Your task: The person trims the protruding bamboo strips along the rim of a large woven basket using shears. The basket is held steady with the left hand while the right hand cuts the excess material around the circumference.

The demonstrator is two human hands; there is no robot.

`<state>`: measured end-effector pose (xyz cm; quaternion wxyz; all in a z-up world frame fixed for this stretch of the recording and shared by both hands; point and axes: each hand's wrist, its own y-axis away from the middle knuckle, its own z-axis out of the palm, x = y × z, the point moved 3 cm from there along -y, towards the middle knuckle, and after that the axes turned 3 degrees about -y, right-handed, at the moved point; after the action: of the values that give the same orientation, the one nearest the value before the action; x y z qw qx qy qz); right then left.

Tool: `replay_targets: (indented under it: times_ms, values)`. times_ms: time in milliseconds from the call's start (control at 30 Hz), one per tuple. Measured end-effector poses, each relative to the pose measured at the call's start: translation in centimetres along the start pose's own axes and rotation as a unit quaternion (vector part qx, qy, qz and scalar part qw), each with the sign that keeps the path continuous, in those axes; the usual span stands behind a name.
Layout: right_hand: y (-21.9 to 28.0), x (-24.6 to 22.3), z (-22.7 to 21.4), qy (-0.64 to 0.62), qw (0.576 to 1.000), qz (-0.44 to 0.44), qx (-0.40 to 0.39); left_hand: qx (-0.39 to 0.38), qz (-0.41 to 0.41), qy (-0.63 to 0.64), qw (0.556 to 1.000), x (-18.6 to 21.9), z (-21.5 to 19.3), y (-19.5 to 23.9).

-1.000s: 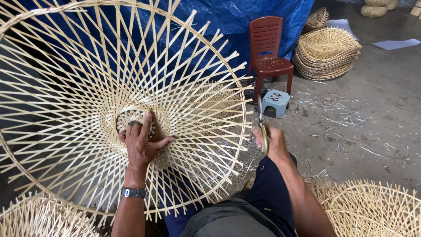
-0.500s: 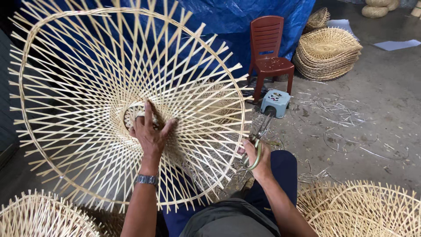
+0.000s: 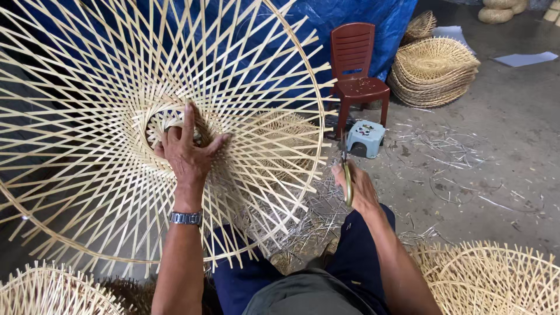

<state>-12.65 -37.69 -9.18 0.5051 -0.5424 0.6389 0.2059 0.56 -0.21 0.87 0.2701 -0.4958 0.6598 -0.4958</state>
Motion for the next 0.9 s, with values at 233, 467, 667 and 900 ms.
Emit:
replay_targets:
  times_ms: [233, 467, 667, 900]
  values:
    - [-0.8, -1.8, -0.3, 0.017, 0.999, -0.041, -0.004, -0.022, 0.018, -0.017, 0.999, 0.5, -1.5, 1.3]
    - [-1.3, -2.3, -0.5, 0.021, 0.997, -0.069, 0.015, -0.042, 0.027, -0.006, 0.999, 0.9, -1.7, 1.5]
    - [-1.6, -2.2, -0.6, 0.001, 0.996, -0.090, 0.016, -0.036, 0.037, -0.013, 0.999, 1.1, -2.0, 1.7]
    - [-1.8, -1.9, -0.4, -0.035, 0.992, -0.120, 0.017, -0.026, 0.051, -0.021, 0.998, 0.3, -0.9, 2.2]
